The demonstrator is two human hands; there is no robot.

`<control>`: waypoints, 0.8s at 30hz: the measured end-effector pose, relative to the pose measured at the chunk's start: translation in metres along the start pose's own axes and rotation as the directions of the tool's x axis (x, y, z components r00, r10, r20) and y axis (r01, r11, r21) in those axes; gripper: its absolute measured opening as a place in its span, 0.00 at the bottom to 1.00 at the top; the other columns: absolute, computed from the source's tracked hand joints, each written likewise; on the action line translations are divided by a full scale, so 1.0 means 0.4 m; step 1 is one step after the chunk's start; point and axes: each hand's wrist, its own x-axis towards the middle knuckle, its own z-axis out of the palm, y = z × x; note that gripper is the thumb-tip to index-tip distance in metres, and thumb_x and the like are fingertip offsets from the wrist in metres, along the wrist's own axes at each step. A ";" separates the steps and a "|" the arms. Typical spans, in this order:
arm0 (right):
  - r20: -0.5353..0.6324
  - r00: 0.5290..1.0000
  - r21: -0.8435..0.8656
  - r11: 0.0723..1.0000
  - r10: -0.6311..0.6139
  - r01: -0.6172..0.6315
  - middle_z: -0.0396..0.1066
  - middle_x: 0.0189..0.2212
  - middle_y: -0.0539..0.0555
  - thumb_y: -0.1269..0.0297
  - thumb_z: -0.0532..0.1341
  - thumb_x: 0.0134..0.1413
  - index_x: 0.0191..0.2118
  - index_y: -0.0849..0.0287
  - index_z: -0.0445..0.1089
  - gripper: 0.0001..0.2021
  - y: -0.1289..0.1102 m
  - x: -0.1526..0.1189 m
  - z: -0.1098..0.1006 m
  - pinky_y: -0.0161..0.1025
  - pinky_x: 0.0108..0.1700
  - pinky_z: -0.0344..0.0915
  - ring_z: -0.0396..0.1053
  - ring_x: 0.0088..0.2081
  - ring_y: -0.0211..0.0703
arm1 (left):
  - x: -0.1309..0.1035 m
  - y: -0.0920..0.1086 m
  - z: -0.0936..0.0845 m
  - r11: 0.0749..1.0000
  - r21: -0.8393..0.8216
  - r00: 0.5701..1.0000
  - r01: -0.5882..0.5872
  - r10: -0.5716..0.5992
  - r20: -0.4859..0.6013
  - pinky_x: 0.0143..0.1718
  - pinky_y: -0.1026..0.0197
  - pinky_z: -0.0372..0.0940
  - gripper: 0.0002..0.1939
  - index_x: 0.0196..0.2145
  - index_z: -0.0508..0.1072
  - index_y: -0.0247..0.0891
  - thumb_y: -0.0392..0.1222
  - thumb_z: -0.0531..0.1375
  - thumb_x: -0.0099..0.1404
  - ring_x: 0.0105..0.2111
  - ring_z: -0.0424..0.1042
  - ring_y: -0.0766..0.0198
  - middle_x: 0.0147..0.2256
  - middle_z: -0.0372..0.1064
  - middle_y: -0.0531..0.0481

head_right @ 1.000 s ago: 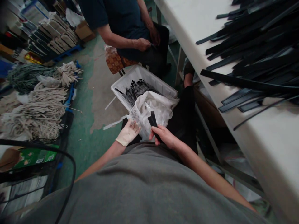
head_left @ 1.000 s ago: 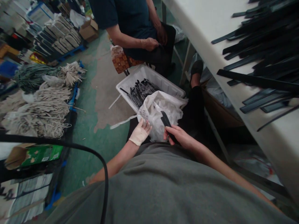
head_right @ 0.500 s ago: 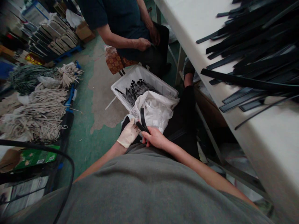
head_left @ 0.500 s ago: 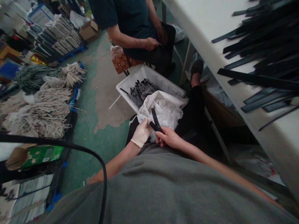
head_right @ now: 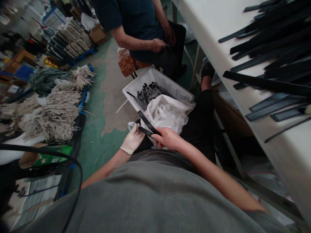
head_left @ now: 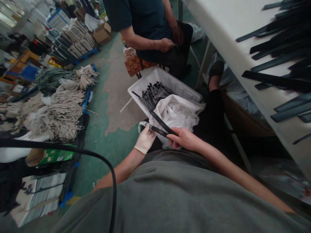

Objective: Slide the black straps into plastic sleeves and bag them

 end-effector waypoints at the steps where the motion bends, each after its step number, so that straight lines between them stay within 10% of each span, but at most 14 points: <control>1: -0.023 1.000 -0.083 0.997 -0.009 0.007 0.74 0.23 0.49 0.61 0.57 0.60 0.29 0.58 0.65 0.10 -0.005 -0.001 -0.003 0.31 0.21 0.62 0.70 0.19 0.35 | -0.005 0.000 -0.004 1.000 -0.008 1.000 0.004 -0.004 0.001 0.41 0.64 0.66 0.05 0.33 0.74 0.37 0.40 0.62 0.65 0.32 0.73 0.68 0.31 0.74 0.51; 7: -0.064 0.996 -0.224 0.973 -0.069 0.053 0.75 0.22 0.48 0.63 0.54 0.61 0.28 0.57 0.63 0.10 -0.017 0.052 0.023 0.32 0.26 0.63 0.71 0.20 0.36 | -0.034 -0.051 0.000 0.995 0.081 0.991 0.064 -0.073 0.110 0.41 0.62 0.67 0.11 0.36 0.76 0.35 0.46 0.62 0.64 0.34 0.73 0.65 0.34 0.75 0.47; 24: -0.035 0.999 -0.372 0.928 -0.010 -0.004 0.76 0.24 0.48 0.61 0.55 0.61 0.30 0.57 0.67 0.10 -0.023 0.046 0.012 0.32 0.27 0.60 0.72 0.22 0.36 | -0.030 -0.019 -0.026 1.000 0.029 1.000 -0.009 0.009 -0.005 0.48 0.63 0.65 0.08 0.36 0.76 0.39 0.44 0.59 0.67 0.41 0.73 0.65 0.40 0.76 0.48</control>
